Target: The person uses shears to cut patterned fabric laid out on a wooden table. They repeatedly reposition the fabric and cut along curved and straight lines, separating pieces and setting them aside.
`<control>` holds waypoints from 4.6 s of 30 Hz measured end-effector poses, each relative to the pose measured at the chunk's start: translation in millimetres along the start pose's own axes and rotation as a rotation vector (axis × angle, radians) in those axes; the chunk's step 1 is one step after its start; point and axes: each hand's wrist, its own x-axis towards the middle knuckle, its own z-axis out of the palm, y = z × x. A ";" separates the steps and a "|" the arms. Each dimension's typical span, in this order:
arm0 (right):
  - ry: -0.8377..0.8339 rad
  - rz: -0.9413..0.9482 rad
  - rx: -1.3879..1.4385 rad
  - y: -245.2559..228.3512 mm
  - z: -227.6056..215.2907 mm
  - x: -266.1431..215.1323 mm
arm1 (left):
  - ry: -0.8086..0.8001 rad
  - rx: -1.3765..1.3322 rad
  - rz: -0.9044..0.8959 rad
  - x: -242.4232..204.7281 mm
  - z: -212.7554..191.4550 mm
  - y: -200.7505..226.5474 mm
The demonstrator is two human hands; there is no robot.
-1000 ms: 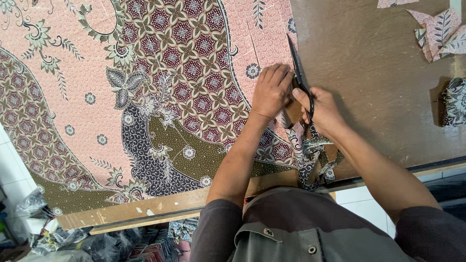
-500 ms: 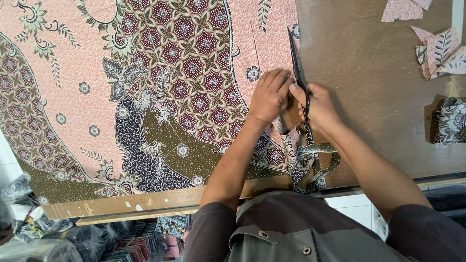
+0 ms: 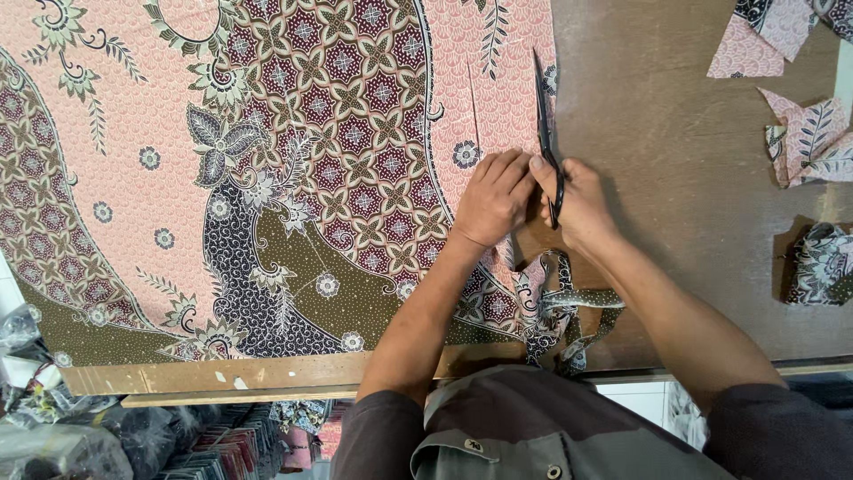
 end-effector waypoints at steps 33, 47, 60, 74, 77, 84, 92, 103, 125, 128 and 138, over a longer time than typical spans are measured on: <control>-0.247 0.170 -0.307 -51.4 -91.1 41.3 | -0.092 0.083 -0.067 1.0 4.7 0.9; -0.502 0.068 -1.151 -161.1 -138.3 187.0 | -0.209 0.092 -0.063 3.3 7.6 -2.5; -0.725 0.047 -1.501 -158.3 -153.0 296.6 | -0.225 0.127 -0.087 1.0 11.2 -2.4; -0.722 0.020 -1.566 -173.9 -96.5 281.8 | -0.196 0.161 -0.058 1.0 10.6 -2.6; -0.694 0.031 -1.669 -178.3 -95.2 277.1 | -0.194 0.151 -0.058 0.4 9.7 -2.6; -0.737 0.003 -1.533 -173.4 -86.7 276.6 | -0.191 0.137 -0.051 3.7 5.4 -2.4; -0.700 -0.030 -1.606 -172.3 -76.6 266.9 | -0.193 0.140 -0.045 2.4 5.1 -2.5; -0.529 0.024 -1.412 -165.3 -105.2 213.8 | -0.193 0.149 -0.029 -2.3 12.6 -2.9; 0.191 0.088 -0.216 82.6 -310.4 -159.2 | -0.188 -0.512 -0.147 -23.4 42.6 159.0; 0.226 0.116 -0.214 107.2 -306.4 -196.8 | -0.261 -0.226 -0.167 -34.6 39.6 150.9; 0.191 0.184 -0.245 146.5 -285.6 -246.5 | -0.362 0.035 -0.047 -23.5 71.3 172.4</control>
